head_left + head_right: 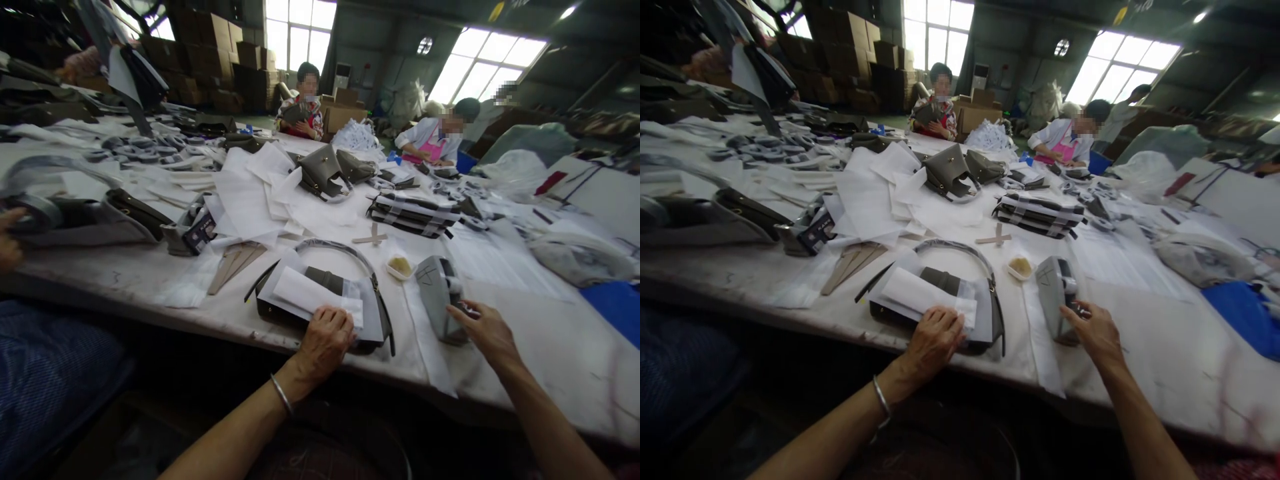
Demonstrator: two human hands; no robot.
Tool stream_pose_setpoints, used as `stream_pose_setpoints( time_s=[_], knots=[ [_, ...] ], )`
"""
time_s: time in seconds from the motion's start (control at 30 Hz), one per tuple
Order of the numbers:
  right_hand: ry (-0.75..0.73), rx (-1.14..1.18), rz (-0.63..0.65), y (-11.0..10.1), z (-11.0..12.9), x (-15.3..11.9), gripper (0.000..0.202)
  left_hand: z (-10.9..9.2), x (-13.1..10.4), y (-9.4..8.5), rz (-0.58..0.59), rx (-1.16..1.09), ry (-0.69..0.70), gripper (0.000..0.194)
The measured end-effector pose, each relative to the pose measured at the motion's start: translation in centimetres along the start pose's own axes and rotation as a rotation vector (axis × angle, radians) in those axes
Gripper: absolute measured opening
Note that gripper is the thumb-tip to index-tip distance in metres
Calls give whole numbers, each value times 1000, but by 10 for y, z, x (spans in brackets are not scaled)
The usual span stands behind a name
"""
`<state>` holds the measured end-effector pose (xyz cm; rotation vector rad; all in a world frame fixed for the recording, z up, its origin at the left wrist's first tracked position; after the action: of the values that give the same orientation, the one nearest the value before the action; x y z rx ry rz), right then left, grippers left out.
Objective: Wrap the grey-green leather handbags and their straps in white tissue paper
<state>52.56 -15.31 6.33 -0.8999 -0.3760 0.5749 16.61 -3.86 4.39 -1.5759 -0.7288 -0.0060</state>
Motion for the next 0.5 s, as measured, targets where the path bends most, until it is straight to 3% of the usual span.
stream_pose_setpoints(
  time_s=[0.13, 0.23, 0.5],
  knots=[
    [156, 298, 59, -8, -9, -9, 67, 1, -1, -2, -45, -2, 14, 24],
    [162, 397, 58, -13, 1, -14, 64, 1, 0, -3, -83, -10, 28, 23],
    [10, 736, -207, -44, 22, -28, 63, 1, -1, -4, -134, 22, 47, 23]
  ],
)
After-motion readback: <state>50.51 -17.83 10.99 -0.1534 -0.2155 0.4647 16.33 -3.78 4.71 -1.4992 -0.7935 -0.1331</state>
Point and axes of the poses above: each hand's wrist, its own x-axis towards the middle knuckle, its own y-axis out of the palm, z = x × y, the point moved 6 cm from there along x, towards the middle knuckle, and after that the axes turned 7 degrees about z, right-handed, at the moved point
